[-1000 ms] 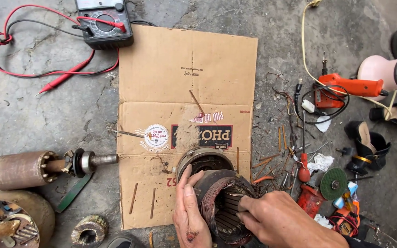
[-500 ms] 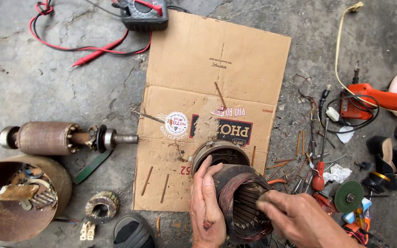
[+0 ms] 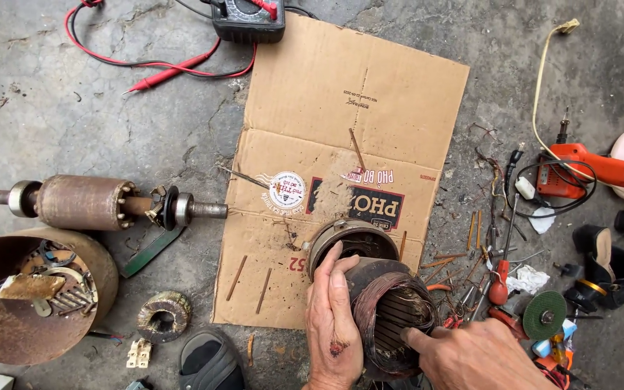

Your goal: Extracting old copper wire windings from the slots of a motor stator using pliers and hands.

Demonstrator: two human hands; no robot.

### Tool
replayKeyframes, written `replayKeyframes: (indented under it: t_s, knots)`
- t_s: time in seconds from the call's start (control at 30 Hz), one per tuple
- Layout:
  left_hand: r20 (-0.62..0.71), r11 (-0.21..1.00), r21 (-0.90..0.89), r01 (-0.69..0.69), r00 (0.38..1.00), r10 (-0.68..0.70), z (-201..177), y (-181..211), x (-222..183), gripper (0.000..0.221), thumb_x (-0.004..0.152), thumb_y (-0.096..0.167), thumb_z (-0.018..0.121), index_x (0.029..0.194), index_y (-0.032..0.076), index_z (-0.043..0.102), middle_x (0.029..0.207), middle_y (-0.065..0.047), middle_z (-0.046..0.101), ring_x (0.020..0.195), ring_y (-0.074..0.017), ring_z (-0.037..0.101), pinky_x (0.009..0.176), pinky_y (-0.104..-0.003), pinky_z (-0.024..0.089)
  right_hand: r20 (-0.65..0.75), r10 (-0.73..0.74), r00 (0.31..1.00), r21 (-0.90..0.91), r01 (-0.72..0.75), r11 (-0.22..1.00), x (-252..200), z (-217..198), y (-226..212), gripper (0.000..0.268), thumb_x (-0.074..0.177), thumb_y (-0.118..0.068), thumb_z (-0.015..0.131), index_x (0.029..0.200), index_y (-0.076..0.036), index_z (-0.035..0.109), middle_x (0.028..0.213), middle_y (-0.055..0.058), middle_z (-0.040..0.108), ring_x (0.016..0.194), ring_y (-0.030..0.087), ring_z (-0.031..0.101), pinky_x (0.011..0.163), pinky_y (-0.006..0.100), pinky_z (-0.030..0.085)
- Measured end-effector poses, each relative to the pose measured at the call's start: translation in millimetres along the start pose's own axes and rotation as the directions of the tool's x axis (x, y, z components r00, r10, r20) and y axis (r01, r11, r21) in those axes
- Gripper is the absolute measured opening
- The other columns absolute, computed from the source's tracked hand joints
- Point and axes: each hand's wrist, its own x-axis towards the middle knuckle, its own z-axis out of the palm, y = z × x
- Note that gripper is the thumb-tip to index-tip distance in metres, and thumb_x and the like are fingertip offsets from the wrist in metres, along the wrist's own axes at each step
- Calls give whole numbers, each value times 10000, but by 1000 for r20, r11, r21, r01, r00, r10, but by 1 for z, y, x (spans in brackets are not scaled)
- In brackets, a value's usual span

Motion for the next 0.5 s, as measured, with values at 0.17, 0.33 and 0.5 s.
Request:
replayKeyframes:
  t_s: [0.17, 0.33, 0.5]
  knots:
    - [-18, 1000, -1, -24, 1000, 24, 2, 1, 1, 581, 1117, 345, 278, 1585, 118, 535, 1382, -18, 818, 1240, -197, 716, 1103, -371, 491, -229, 40, 973, -116, -68, 991, -25, 38, 8, 525, 887, -383, 707, 1410, -382, 672, 751, -17, 752, 435, 244, 786, 341, 447, 584]
    - [-33, 1000, -10, -17, 999, 17, 3, 1, 0, 591, 1116, 367, 272, 1582, 119, 536, 1388, -20, 820, 1250, -205, 733, 1113, -383, 484, -178, 131, 975, -172, -162, 972, -37, 60, 12, 562, 912, -435, 680, 1466, -460, 593, 735, -42, 747, 508, 206, 819, 422, 430, 631]
    - [-37, 1000, -20, -21, 999, 20, 3, 2, 1, 572, 1108, 340, 304, 1584, 127, 539, 1369, -18, 829, 1242, -201, 727, 1097, -375, 493, -456, 299, 839, -7, -339, 941, -41, 63, -2, 643, 813, -257, 742, 1343, -619, 714, 453, -126, 576, 340, 56, 654, 358, 313, 449]
